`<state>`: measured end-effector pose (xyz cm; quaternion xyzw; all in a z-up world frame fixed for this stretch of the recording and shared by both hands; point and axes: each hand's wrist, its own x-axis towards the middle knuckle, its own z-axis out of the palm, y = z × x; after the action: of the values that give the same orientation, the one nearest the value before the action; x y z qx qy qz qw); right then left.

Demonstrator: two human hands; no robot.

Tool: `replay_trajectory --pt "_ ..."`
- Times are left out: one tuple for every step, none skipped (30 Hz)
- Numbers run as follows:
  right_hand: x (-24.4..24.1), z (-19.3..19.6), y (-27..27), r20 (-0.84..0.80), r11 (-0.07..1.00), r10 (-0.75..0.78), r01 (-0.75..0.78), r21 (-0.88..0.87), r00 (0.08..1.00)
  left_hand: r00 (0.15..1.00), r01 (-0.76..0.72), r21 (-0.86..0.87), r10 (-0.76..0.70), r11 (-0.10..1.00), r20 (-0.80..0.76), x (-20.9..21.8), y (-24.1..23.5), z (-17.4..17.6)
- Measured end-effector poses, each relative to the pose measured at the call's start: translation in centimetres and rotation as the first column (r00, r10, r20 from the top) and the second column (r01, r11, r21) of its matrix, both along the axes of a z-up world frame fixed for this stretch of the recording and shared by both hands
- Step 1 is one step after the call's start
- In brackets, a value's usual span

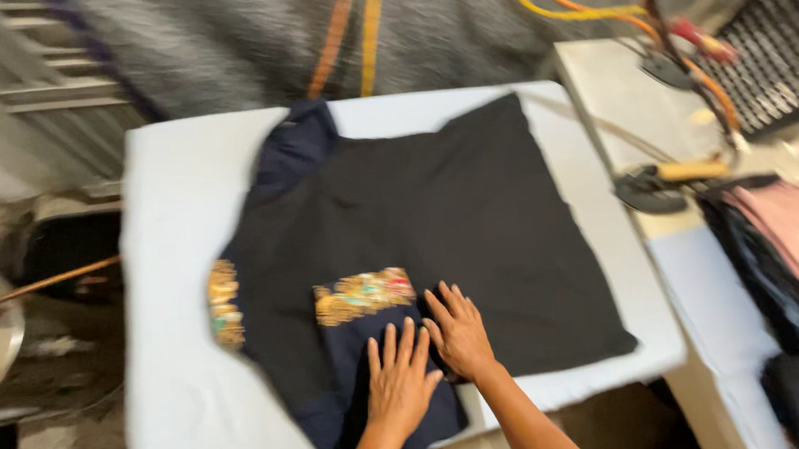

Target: The person irons a shirt on a table using an iron, folds the sleeves and the body of the shirt by hand, and then irons the folded garment.

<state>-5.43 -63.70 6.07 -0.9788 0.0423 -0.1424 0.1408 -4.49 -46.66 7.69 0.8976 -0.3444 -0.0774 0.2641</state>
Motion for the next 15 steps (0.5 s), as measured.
replay_trajectory --pt "-0.7 -0.5 -2.0 -0.021 0.997 -0.006 0.004 -0.078 1.000 0.999 0.005 0.062 -0.002 0.998 -0.042 -0.4 -1.8 -0.3" --pt "-1.7 -0.7 -4.4 -0.100 0.994 -0.081 0.073 -0.078 0.992 0.997 0.012 0.124 -0.002 0.992 -0.083 -0.5 -3.3 -0.7" --pt "-3.1 -0.8 -6.8 -0.186 0.988 -0.148 0.137 -0.073 0.971 0.992 0.019 0.195 0.007 0.981 -0.129 -0.9 -3.8 -1.1" --pt "-4.7 -1.0 -9.1 -0.272 0.977 -0.211 0.198 -0.074 0.939 0.994 0.013 0.208 0.011 0.978 -0.110 -1.6 -3.7 -1.3" --pt "-6.1 -1.3 -11.3 -0.288 0.946 -0.320 0.286 -0.154 0.903 0.996 -0.002 0.219 0.021 0.976 -0.081 -1.7 -3.4 -1.5" --pt "-7.4 -1.8 -13.6 -0.294 0.900 -0.426 0.367 -0.235 0.856 0.998 -0.017 0.230 0.030 0.973 -0.052 -1.7 -3.1 -1.7" --pt "-8.6 -2.3 -16.1 -0.281 0.868 -0.489 0.430 -0.247 0.826 0.999 -0.011 0.243 0.023 0.970 -0.045 -1.9 -2.8 -2.0" --pt "-9.7 -2.9 -17.9 -0.267 0.832 -0.550 0.491 -0.260 0.791 0.999 -0.005 0.255 0.015 0.967 -0.038 -2.0 -2.5 -2.2" --pt "-10.6 -3.5 -19.5 -0.284 0.825 -0.563 0.510 -0.242 0.776 0.999 0.002 0.263 0.006 0.965 -0.031 -2.1 -2.3 -2.4" --pt "-10.9 -4.0 -20.9 -0.301 0.818 -0.575 0.530 -0.226 0.760 1.000 -0.013 0.274 0.020 0.962 -0.024 -2.1 -2.1 -2.6" --pt "-12.0 -4.2 -21.5 -0.317 0.798 -0.602 0.563 -0.215 0.733 1.000 -0.010 0.280 0.016 0.960 -0.020 -2.1 -2.2 -2.7" --pt "-13.2 -4.6 -21.0 -0.304 0.796 -0.605 0.560 -0.228 0.736 1.000 -0.007 0.286 0.012 0.958 -0.016 -2.3 -2.2 -2.7" --pt "-13.0 -4.9 -20.9 -0.271 0.790 -0.612 0.562 -0.244 0.743 1.000 -0.003 0.297 0.007 0.955 -0.013 -2.0 -2.6 -2.6" --pt "-12.5 -5.0 -20.8 -0.237 0.784 -0.618 0.564 -0.261 0.750 1.000 0.000 0.307 0.003 0.952 -0.009 -2.1 -2.6 -2.4" --pt "-12.3 -5.2 -20.3 -0.279 0.804 -0.592 0.531 -0.269 0.756 1.000 0.001 0.322 0.002 0.947 -0.010 -2.3 -2.3 -2.4"
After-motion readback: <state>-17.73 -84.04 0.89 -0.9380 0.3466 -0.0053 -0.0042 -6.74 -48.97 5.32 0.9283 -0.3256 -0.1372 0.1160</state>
